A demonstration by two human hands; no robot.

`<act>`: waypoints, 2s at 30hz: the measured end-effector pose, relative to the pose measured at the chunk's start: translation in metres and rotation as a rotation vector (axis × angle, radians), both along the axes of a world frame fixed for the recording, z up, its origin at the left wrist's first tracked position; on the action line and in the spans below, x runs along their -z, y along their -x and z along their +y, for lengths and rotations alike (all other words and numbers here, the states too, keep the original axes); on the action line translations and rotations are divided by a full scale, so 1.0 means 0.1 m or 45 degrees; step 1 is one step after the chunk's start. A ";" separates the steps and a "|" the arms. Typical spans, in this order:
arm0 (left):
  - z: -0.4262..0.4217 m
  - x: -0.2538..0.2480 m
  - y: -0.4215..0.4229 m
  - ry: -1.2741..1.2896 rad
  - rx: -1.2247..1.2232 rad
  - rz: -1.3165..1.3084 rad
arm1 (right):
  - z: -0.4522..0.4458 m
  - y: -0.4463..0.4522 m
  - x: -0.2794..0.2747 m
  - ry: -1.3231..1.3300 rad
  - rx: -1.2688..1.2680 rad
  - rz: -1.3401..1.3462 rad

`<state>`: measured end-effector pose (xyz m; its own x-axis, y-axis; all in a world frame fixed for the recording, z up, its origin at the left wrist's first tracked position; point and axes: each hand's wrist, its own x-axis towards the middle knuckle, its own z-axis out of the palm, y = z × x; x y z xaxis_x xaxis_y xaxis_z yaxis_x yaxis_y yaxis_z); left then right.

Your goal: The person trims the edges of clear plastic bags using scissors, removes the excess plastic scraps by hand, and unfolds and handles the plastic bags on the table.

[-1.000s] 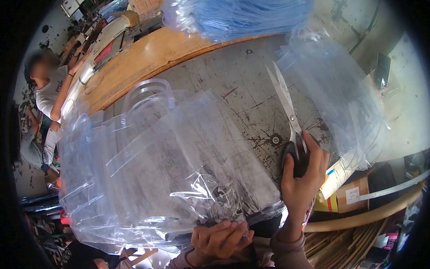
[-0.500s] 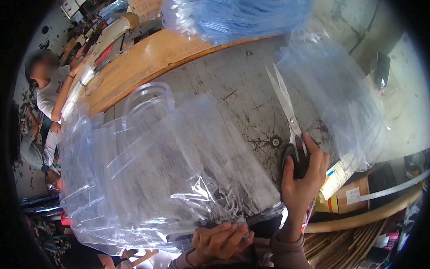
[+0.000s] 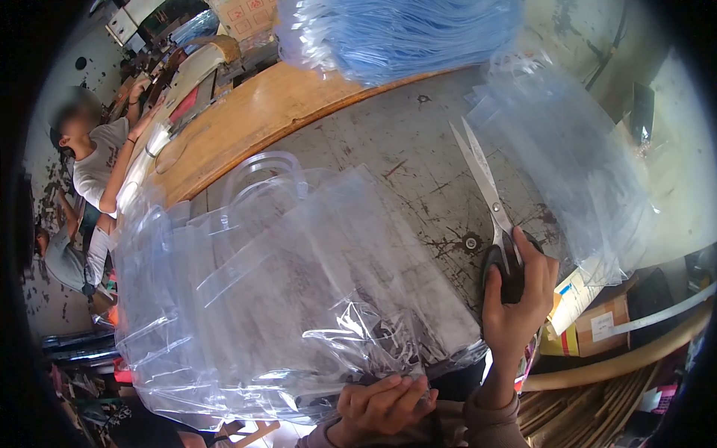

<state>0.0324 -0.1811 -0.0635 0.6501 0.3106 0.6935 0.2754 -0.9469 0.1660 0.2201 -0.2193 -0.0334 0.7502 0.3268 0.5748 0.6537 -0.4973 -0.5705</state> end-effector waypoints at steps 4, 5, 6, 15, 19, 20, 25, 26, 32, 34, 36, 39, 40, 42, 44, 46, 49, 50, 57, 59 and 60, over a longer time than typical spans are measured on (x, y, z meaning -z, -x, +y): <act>0.00 0.02 0.00 0.001 -0.001 -0.016 | -0.01 0.02 0.00 0.020 0.041 0.030; 0.00 0.02 0.00 0.002 -0.002 -0.018 | -0.01 0.01 0.00 0.020 0.041 0.028; 0.00 0.02 0.00 -0.003 0.001 -0.018 | -0.01 0.01 0.00 0.020 0.032 0.002; 0.00 0.02 0.00 -0.002 -0.010 -0.042 | -0.01 0.02 0.01 -0.029 0.020 -0.009; 0.00 0.03 -0.01 -0.006 -0.011 -0.041 | -0.01 0.02 0.02 -0.027 0.026 0.000; 0.00 0.04 -0.01 -0.006 -0.011 -0.042 | 0.00 0.01 0.02 -0.027 0.026 -0.001; 0.01 0.05 -0.02 -0.037 -0.023 -0.059 | 0.00 0.01 0.03 -0.046 0.014 -0.016; 0.01 0.05 -0.01 -0.036 -0.023 -0.059 | 0.00 0.01 0.03 -0.045 0.015 -0.016; 0.02 0.03 -0.01 -0.041 0.015 -0.022 | 0.00 0.00 0.04 -0.057 0.018 -0.027; 0.02 0.02 -0.01 -0.041 0.018 -0.017 | 0.01 0.00 0.04 -0.057 0.023 -0.023; 0.02 0.02 -0.01 -0.037 0.019 -0.017 | 0.01 0.01 0.03 -0.046 0.025 -0.038; 0.02 0.02 -0.01 -0.032 0.022 -0.024 | -0.01 0.03 -0.05 0.043 0.032 -0.049; 0.02 0.01 -0.01 -0.028 0.023 -0.028 | -0.04 0.05 -0.08 0.127 0.036 -0.044; 0.04 -0.02 -0.01 -0.010 0.033 -0.017 | -0.04 0.09 -0.18 0.228 0.030 -0.082; 0.02 -0.04 0.02 0.040 0.054 0.009 | -0.08 0.12 -0.21 0.361 0.029 -0.103; 0.04 -0.01 -0.01 0.012 0.051 -0.050 | -0.08 0.07 -0.23 0.379 -0.066 -0.181; 0.05 0.02 -0.02 0.009 0.058 -0.080 | -0.11 0.01 -0.26 0.428 -0.115 -0.174; 0.04 0.02 -0.02 -0.001 0.047 -0.088 | -0.14 0.00 -0.26 0.449 -0.157 -0.192; 0.03 0.08 -0.02 0.049 0.038 -0.185 | -0.39 0.27 -0.50 0.439 -0.795 0.004; 0.07 0.06 0.01 0.026 0.084 -0.142 | -0.43 0.34 -0.46 0.440 -0.981 0.003; 0.08 0.06 0.03 0.001 0.132 -0.101 | -0.44 0.37 -0.45 0.439 -1.163 -0.001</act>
